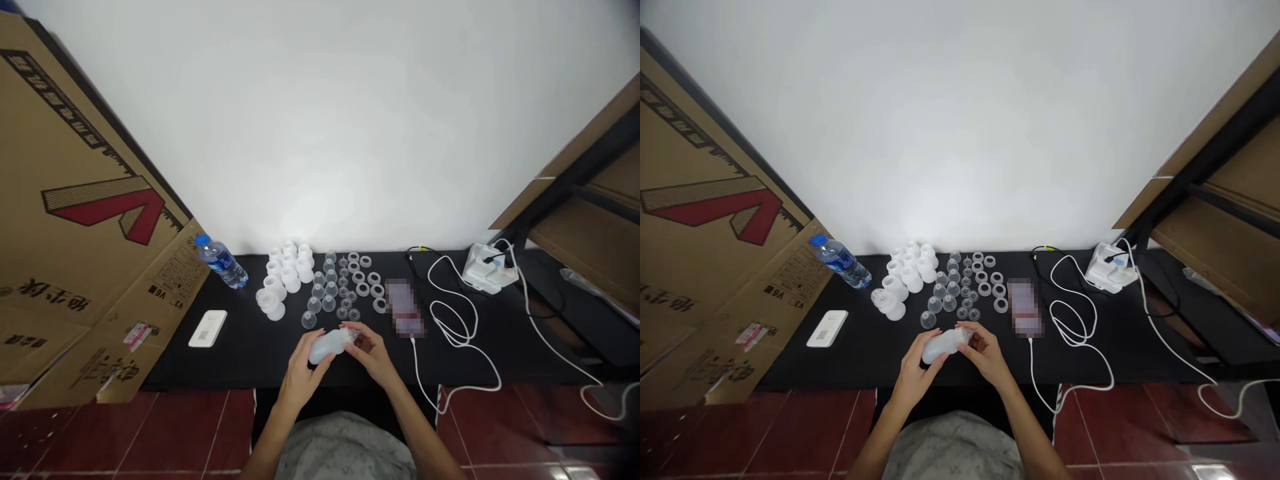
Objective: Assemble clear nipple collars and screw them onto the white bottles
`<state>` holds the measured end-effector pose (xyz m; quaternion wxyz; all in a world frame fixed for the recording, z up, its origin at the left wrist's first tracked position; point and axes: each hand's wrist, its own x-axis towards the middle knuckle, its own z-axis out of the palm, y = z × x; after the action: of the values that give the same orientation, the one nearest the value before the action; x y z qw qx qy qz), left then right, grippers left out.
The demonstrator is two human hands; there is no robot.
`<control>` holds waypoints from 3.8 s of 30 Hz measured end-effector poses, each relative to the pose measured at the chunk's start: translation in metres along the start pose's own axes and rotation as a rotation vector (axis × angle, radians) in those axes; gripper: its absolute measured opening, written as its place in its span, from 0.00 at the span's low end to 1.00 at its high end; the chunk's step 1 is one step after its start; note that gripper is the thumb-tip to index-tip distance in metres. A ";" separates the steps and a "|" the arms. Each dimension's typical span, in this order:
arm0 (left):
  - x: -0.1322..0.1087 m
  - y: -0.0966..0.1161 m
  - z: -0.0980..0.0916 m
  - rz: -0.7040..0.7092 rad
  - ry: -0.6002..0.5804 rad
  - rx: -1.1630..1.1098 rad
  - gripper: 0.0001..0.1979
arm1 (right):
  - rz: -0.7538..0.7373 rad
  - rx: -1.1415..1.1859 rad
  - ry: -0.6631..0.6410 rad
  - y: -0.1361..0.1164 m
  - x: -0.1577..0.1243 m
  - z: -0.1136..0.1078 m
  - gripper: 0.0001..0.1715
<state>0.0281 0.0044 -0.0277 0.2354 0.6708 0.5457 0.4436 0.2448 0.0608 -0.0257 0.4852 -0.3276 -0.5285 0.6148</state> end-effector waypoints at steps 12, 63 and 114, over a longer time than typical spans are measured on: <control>0.000 -0.009 0.003 0.079 0.028 -0.040 0.18 | -0.002 -0.019 0.010 0.002 0.002 0.003 0.24; -0.005 0.000 -0.002 0.057 -0.040 -0.013 0.21 | 0.083 0.013 -0.028 -0.004 -0.003 0.001 0.28; -0.009 -0.020 0.002 -0.277 0.644 -0.461 0.25 | -0.400 -1.009 -0.168 0.008 0.029 0.058 0.28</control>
<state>0.0198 0.0020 -0.0477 0.2543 0.3478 0.5630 0.7053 0.1804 0.0686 -0.0171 0.3315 -0.3624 -0.8467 0.2047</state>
